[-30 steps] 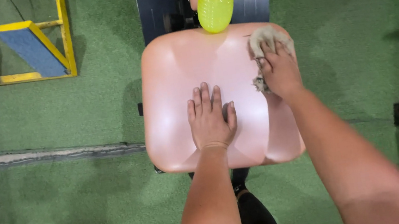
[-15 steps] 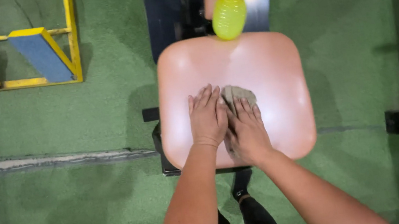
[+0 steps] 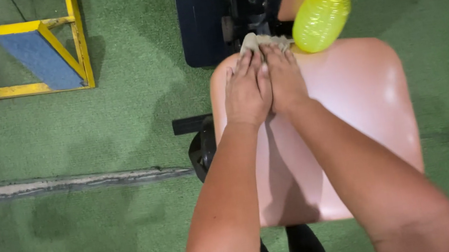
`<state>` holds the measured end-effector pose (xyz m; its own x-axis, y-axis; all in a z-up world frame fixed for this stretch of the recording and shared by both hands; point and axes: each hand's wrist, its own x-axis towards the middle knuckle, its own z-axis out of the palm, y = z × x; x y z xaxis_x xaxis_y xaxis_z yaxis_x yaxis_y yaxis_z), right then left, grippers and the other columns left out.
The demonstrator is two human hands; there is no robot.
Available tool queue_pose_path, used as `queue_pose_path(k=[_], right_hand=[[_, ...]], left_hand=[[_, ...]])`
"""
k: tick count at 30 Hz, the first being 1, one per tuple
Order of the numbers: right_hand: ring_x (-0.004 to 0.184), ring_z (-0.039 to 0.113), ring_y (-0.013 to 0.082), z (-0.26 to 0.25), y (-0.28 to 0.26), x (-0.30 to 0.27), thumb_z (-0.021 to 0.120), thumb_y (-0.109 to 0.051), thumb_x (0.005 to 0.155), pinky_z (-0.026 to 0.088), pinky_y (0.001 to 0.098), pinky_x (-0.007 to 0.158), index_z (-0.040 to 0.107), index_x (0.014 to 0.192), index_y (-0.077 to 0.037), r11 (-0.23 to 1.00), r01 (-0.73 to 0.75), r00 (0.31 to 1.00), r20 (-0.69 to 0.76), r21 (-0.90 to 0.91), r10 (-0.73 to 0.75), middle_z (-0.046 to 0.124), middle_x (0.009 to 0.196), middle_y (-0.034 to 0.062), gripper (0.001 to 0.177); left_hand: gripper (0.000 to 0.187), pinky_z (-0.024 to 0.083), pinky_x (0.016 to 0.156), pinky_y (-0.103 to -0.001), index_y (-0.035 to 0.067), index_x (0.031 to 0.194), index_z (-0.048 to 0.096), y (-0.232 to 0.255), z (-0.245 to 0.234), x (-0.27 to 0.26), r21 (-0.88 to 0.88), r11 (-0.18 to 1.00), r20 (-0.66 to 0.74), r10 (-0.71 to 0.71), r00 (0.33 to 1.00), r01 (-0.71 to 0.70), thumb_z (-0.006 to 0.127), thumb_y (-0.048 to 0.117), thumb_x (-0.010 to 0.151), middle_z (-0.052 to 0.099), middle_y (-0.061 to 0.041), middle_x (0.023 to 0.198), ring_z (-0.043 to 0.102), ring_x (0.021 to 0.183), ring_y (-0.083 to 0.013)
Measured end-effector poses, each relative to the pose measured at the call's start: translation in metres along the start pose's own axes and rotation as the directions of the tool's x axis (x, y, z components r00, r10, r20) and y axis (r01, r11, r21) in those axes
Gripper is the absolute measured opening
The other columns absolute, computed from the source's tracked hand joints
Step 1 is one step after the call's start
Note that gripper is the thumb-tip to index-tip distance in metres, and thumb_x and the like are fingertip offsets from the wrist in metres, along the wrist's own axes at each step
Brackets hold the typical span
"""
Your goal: Wiping down a gym machine seat and frame with a spray cleaner and cloth, then sweeping the floor nearby with a small broom and dustpan.
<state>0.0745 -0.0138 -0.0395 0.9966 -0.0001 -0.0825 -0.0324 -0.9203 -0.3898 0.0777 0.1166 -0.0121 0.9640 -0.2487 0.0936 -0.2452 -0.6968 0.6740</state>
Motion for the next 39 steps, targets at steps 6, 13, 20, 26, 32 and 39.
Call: queue_pose_path(k=[6, 13, 20, 26, 32, 39], right_hand=[[0.094, 0.076, 0.0311, 0.026, 0.026, 0.077, 0.051, -0.037, 0.092, 0.060, 0.0509, 0.077, 0.075, 0.119, -0.033, 0.962, -0.004, 0.958, 0.275, -0.274, 0.082, 0.073, 0.096, 0.0027, 0.036], [0.117, 0.069, 0.0331, -0.048, -0.064, 0.084, 0.049, -0.026, 0.098, 0.055, 0.0521, 0.097, 0.077, 0.114, -0.024, 0.983, -0.087, 0.876, 0.482, 0.163, -0.002, 0.079, 0.110, 0.0048, 0.033], [0.142, 0.048, 0.0405, -0.002, -0.028, 0.064, 0.050, -0.036, 0.093, 0.028, 0.0645, 0.120, 0.065, 0.136, -0.010, 0.982, 0.188, 0.850, 0.505, -0.024, -0.151, 0.064, 0.139, 0.0153, 0.053], [0.154, 0.030, 0.0305, -0.010, -0.080, 0.010, 0.048, -0.023, 0.094, 0.027, 0.0583, 0.123, 0.057, 0.147, -0.015, 0.931, 0.310, 0.909, 0.346, -0.192, -0.232, 0.049, 0.158, 0.0045, 0.055], [0.156, 0.026, 0.0266, -0.003, -0.120, -0.081, 0.045, -0.020, 0.098, 0.026, 0.0561, 0.125, 0.060, 0.145, -0.019, 0.837, 0.452, 0.880, 0.307, -0.307, -0.362, 0.049, 0.158, -0.0017, 0.049], [0.155, 0.028, 0.0268, -0.019, -0.150, -0.215, 0.048, -0.028, 0.098, 0.023, 0.0533, 0.126, 0.061, 0.143, -0.022, 0.786, 0.560, 0.823, 0.289, -0.262, -0.490, 0.043, 0.162, -0.0035, 0.047]], left_hand=[[0.065, 0.043, 0.117, -0.055, 0.004, 0.157, 0.040, -0.011, 0.021, 0.002, -0.018, 0.999, -0.174, -0.037, 0.984, 0.034, 0.042, 0.044, 0.105, 0.056, -0.026, 0.148, 0.055, 0.138, -0.0449], [0.081, 0.032, 0.125, -0.054, 0.002, 0.163, 0.024, -0.016, 0.012, -0.001, -0.144, 0.990, -0.262, -0.025, 0.965, -0.014, 0.045, 0.053, 0.103, 0.033, -0.033, 0.162, 0.035, 0.150, -0.0530], [0.081, 0.040, 0.120, -0.055, 0.006, 0.153, 0.042, -0.028, 0.003, -0.001, -0.158, 0.982, -0.294, 0.056, 0.954, -0.106, 0.057, 0.057, 0.092, 0.051, -0.028, 0.149, 0.051, 0.138, -0.0499], [0.062, 0.017, 0.121, -0.073, 0.021, 0.153, 0.049, -0.026, -0.036, -0.054, -0.098, 0.995, -0.080, 0.009, 0.997, -0.016, 0.048, 0.052, 0.099, 0.048, -0.010, 0.158, 0.045, 0.147, -0.0352], [0.059, 0.031, 0.116, -0.068, 0.013, 0.150, 0.049, -0.009, -0.058, -0.152, -0.151, 0.988, -0.165, -0.059, 0.984, 0.033, 0.045, 0.043, 0.100, 0.045, -0.016, 0.157, 0.044, 0.145, -0.0413], [0.059, 0.033, 0.117, -0.057, 0.010, 0.147, 0.054, 0.024, -0.050, -0.288, -0.056, 0.998, -0.426, -0.037, 0.904, 0.015, 0.043, 0.045, 0.101, 0.047, -0.020, 0.155, 0.046, 0.144, -0.0411]])
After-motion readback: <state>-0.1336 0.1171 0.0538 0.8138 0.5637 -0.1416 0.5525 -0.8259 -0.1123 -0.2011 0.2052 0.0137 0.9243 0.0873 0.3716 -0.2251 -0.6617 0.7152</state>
